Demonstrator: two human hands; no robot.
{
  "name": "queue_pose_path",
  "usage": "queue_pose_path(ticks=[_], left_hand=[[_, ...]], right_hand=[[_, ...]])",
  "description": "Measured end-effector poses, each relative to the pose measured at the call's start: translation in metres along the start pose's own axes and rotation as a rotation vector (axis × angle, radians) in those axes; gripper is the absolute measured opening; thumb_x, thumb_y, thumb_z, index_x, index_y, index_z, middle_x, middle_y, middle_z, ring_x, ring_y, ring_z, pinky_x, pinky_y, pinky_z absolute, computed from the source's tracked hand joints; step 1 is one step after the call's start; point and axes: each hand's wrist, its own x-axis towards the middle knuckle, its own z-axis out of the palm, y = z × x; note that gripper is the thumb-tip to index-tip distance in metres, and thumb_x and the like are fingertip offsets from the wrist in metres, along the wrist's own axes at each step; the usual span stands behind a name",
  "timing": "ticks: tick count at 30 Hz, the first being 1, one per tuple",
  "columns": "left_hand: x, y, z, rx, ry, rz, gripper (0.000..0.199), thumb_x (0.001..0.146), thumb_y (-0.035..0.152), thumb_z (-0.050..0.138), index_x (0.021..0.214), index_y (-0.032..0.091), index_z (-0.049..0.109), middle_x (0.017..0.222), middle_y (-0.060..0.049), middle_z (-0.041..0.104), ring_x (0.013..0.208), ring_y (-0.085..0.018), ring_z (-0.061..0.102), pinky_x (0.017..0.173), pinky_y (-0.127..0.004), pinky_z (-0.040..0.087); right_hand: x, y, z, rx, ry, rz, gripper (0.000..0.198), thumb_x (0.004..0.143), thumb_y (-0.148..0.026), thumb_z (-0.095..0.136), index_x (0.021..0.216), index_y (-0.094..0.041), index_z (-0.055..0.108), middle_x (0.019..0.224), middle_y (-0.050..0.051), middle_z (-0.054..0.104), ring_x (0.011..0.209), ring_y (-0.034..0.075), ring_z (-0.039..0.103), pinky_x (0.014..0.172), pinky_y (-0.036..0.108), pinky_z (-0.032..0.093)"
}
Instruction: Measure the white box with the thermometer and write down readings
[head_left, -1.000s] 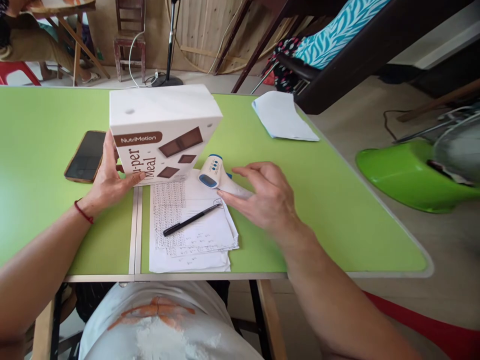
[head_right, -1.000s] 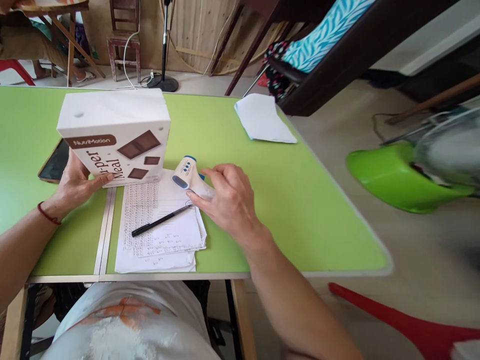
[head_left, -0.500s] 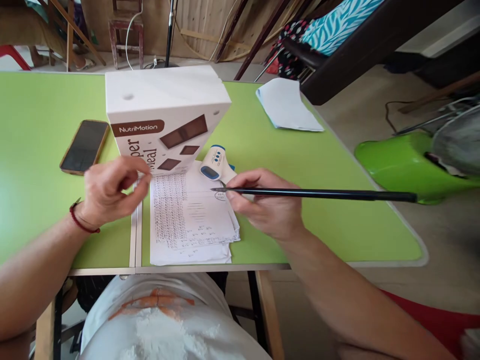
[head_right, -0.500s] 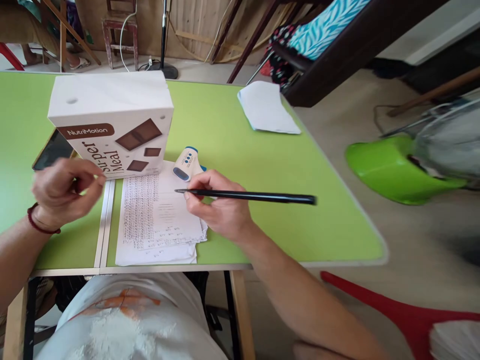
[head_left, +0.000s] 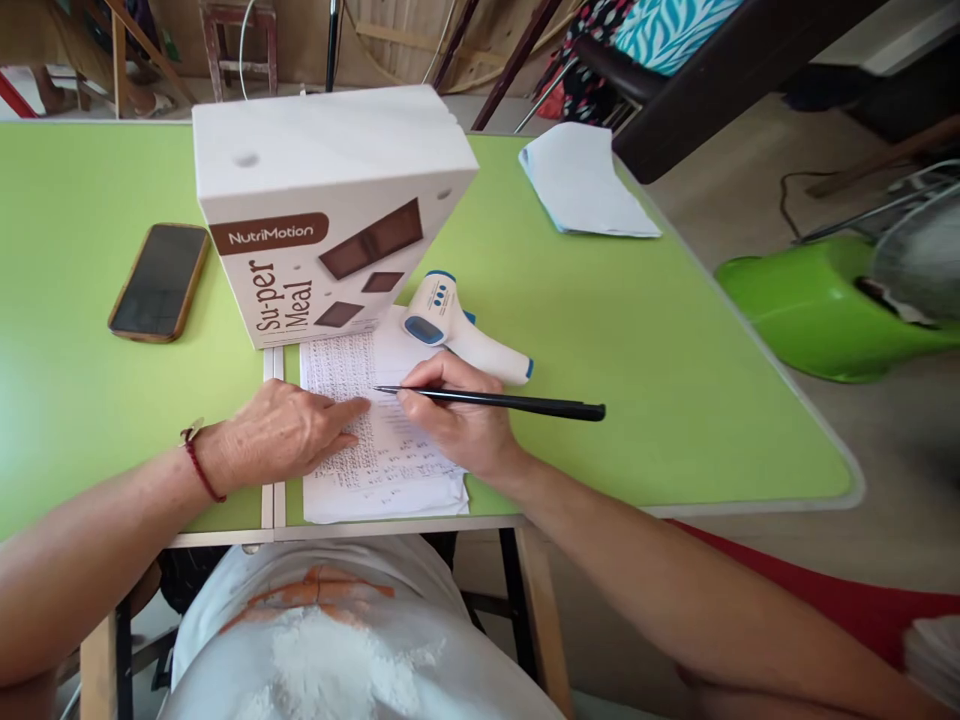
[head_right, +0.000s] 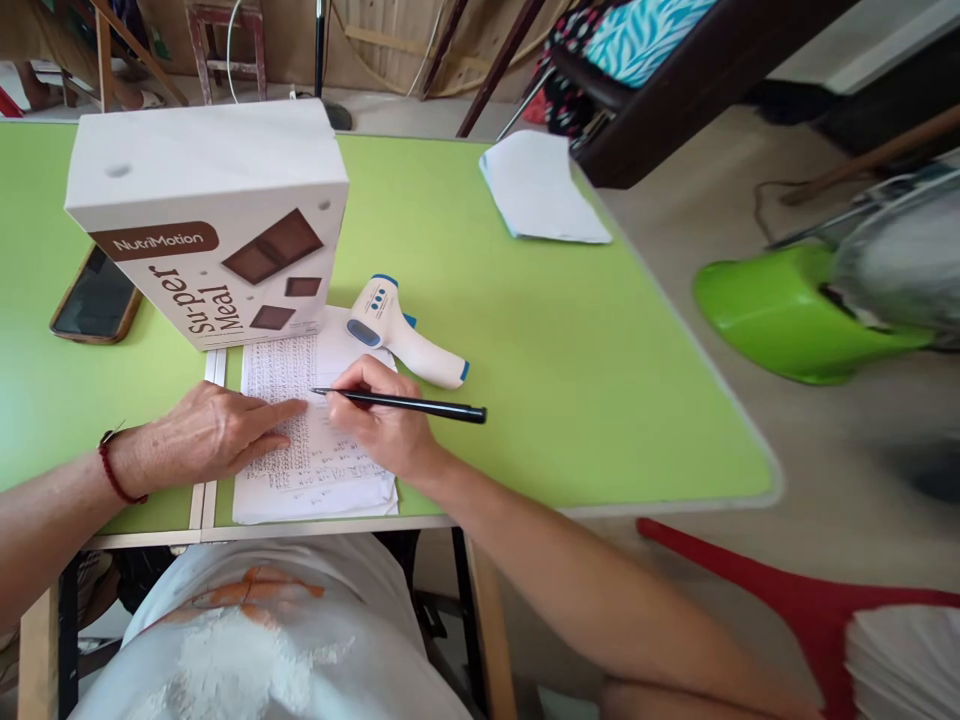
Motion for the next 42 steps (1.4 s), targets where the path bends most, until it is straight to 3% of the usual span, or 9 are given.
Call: queue_pose_path(ticks=[6,28,42], left_hand=[[0.0036,0.0002,0.0005,-0.002,-0.049,-0.025,0.025,0.100,0.035,0.061,0.118,0.017,0.065,0.071,0.000,0.075,0.054,-0.019,0.068,0.043,-0.031,0.021],[0.0052,0.0004,-0.0054,-0.041,-0.135,-0.060,0.028,0.101,0.034,0.060,0.122,0.017,0.066,0.077,-0.003,0.077,0.058,-0.020,0.069,0.045,-0.030,0.026],[0.0041,0.0000,-0.0063,-0.059,-0.119,-0.060,0.028,0.101,0.034,0.058,0.122,0.017,0.066,0.077,-0.002,0.076,0.059,-0.019,0.069,0.045,-0.029,0.031]], right_hand=[[-0.0002,0.0004,-0.0004,-0.013,-0.032,-0.109,0.013,0.082,-0.020,0.061,0.071,-0.024,0.055,0.057,-0.006,0.056,0.050,0.010,0.049,0.047,0.023,0.041],[0.0012,-0.0014,-0.0009,-0.004,-0.091,-0.108,0.014,0.082,-0.019,0.060,0.070,-0.024,0.053,0.058,-0.006,0.055,0.049,0.010,0.047,0.045,0.023,0.038],[0.0016,-0.0021,-0.0016,-0.033,-0.085,-0.093,0.013,0.080,-0.019,0.060,0.071,-0.024,0.052,0.058,-0.005,0.055,0.050,0.011,0.049,0.047,0.024,0.039]])
